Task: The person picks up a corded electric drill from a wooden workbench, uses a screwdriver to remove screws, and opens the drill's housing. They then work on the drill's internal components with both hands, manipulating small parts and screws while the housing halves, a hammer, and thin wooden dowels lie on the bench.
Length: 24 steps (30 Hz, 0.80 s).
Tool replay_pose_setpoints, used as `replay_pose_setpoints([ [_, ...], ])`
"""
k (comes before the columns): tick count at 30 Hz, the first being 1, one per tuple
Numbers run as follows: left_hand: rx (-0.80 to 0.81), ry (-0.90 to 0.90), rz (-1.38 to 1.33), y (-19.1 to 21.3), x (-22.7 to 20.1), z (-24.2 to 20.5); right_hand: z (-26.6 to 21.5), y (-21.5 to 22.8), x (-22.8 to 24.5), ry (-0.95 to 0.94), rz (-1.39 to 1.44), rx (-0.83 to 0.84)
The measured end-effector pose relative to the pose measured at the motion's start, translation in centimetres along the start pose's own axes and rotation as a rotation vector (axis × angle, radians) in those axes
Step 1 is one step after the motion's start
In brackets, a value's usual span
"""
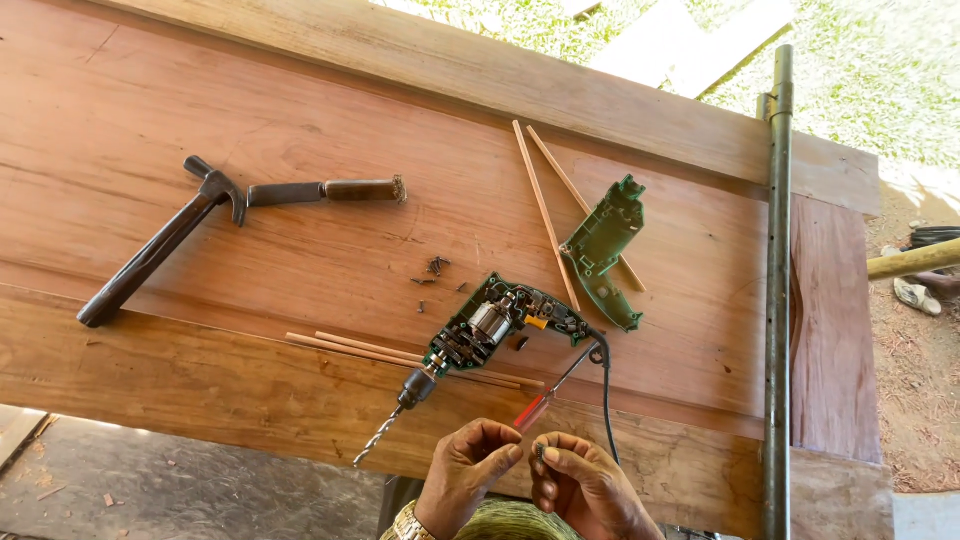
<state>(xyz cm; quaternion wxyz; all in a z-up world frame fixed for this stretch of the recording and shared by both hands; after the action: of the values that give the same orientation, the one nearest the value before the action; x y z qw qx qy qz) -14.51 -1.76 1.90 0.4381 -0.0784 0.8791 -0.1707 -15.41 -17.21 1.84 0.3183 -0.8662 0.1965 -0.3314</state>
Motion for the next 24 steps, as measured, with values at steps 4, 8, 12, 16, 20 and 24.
replay_pose_setpoints([
  [4,0.081,-0.080,0.067,-2.0,-0.3,-0.8,-1.0,-0.1,-1.1,-0.096,0.125,0.069],
  [8,0.101,-0.084,0.074,-3.1,-0.2,-1.8,-1.3,1.6,-1.8,-0.128,0.109,0.035],
  [12,0.021,-0.232,0.371,-3.0,-1.8,-3.3,-0.6,2.7,-2.6,-0.141,-0.011,0.107],
  [16,-0.030,-0.272,0.470,-2.2,-3.4,-5.5,0.0,2.6,-3.3,-0.207,-0.116,0.048],
  [20,-0.150,-0.370,0.489,-0.4,-3.6,-7.9,0.8,0.0,-3.8,-0.265,-0.210,0.087],
  [24,-0.314,-0.581,0.518,2.1,-3.6,-10.5,2.4,-1.0,-6.3,-0.325,-0.255,0.142],
])
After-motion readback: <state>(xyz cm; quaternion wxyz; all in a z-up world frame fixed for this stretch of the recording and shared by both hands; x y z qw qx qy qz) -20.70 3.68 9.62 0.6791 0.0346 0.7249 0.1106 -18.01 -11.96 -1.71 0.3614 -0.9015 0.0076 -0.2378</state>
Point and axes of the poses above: each hand's wrist, its own z-axis towards the middle knuckle, its own y-axis out of the back of the hand, x = y × z, the point moved 8 cm from there along z, towards the middle knuckle, and after that the axes turned 4 degrees about y, right-handed, at the moved point
